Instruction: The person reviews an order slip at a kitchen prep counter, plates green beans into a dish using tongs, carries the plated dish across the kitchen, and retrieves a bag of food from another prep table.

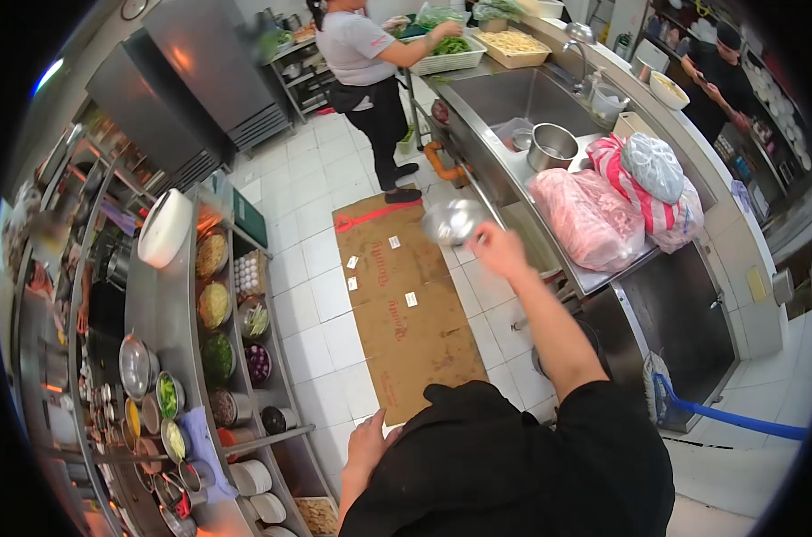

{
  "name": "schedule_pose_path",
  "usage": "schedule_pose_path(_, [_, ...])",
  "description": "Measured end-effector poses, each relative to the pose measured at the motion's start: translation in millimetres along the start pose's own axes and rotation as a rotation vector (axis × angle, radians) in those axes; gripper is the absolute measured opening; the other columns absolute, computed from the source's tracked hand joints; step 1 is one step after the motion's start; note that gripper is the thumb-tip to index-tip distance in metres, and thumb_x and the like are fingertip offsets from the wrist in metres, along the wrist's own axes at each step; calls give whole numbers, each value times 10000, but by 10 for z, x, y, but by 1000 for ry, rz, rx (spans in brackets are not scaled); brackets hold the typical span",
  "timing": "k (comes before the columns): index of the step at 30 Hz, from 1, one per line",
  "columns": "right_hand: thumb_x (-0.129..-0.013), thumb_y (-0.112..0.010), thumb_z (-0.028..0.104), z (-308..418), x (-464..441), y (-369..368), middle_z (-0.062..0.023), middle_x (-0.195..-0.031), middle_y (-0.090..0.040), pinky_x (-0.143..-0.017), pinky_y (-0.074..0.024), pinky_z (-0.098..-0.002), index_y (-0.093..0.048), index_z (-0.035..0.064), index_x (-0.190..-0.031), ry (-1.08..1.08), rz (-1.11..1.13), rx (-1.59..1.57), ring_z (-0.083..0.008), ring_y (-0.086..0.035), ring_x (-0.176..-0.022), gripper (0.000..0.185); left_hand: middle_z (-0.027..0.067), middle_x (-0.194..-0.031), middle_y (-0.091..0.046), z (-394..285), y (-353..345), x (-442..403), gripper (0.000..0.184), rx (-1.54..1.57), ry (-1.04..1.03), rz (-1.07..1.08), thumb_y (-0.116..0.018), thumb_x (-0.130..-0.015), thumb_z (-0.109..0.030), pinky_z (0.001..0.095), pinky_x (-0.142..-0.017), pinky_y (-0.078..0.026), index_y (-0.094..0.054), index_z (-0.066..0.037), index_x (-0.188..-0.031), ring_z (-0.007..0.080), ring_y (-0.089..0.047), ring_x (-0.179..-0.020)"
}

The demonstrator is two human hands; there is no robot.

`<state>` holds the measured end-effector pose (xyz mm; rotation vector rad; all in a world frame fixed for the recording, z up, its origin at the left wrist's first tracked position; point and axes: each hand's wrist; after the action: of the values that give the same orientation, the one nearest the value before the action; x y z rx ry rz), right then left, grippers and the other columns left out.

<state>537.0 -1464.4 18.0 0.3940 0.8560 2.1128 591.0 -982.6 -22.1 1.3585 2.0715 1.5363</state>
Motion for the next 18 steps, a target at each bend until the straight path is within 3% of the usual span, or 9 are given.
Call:
schedule_pose_path(1, [-820,-766,403,-243,-308,114,-141,-866,-730,-738,-538,-463,-713,121,-974,92,-256,5,-349,-702,-818,326,223,-1154,-693,-35,11,-47,649,-2,46,74,-704,-904,-463,490,-889,-533,-545,-62,-1390,396,-671,-1041])
schedule_pose_path(3, [-864,-704,399,-622,-951,454,-181,-1009,-741,-804,-540,-483,-711,103,-998,74,-468,14,-380,-706,-952,325,227,-1168,-689,-46,-5,-123,652,5,49,74,-697,-907,-470,489,-896,-532,-545,-62,-1393,397,-667,-1057])
schedule_pose_path(8, [-932,-586,337,-897,-1871,1283,-237,-1146,-710,-951,-520,-467,-659,75,-1181,-313,-613,42,-403,-673,-1122,369,239,-1201,-680,-125,46,-180,648,40,44,18,-698,-908,-462,488,-921,-526,-551,-59,-1394,406,-652,-1097])
schedule_pose_path(10, [-916,-581,307,-1379,-2267,1277,-286,-1186,-686,-1009,-494,-481,-590,51,-1307,-245,-548,79,-424,-647,-1173,467,244,-1213,-677,-154,33,-168,648,74,82,43,-700,-909,-449,484,-935,-522,-551,-46,-1394,409,-648,-1113])
schedule_pose_path(12, [-900,-587,282,-901,-1842,1269,-348,-1275,-617,-1048,-469,-497,-359,6,-1511,-391,-379,67,-446,-603,-1230,709,249,-1225,-674,-132,-50,-171,652,84,91,64,-699,-912,-444,481,-947,-519,-550,-34,-1397,409,-646,-1129])
schedule_pose_path(13, [-897,-590,277,-962,-1723,1025,-335,-1304,-603,-1036,-477,-512,-340,55,-1526,-136,-471,31,-447,-599,-1229,712,255,-1227,-675,-95,-94,-152,658,121,146,82,-696,-916,-440,475,-953,-519,-548,-18,-1398,408,-646,-1142])
schedule_pose_path(14, [-893,-612,286,-790,-1521,815,-292,-1324,-610,-1012,-488,-520,-396,92,-1506,-283,-344,87,-446,-607,-1210,678,262,-1230,-675,-71,-113,-159,664,159,209,95,-694,-920,-437,470,-960,-518,-546,-3,-1400,406,-646,-1155])
schedule_pose_path(17, [-882,-615,252,-1131,-797,-231,-247,-1337,-616,-1031,-482,-507,-469,134,-1482,-63,-89,340,-391,-615,-1213,628,275,-1206,-683,-132,-74,-181,673,173,226,114,-686,-928,-440,465,-958,-522,-542,14,-1403,411,-658,-1141])
schedule_pose_path(18, [-863,-646,263,-1346,-433,-622,-244,-1248,-662,-1010,-495,-531,-484,54,-1418,-102,53,215,-419,-628,-1175,615,275,-1194,-687,-135,-64,-176,669,179,228,117,-685,-928,-440,468,-952,-525,-543,9,-1403,417,-663,-1123])
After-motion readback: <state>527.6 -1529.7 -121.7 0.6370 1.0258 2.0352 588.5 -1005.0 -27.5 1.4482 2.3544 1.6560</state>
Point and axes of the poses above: each hand's wrist, its own x-axis away from the middle knuckle, its own y-axis out of the back of the hand, z = x × y
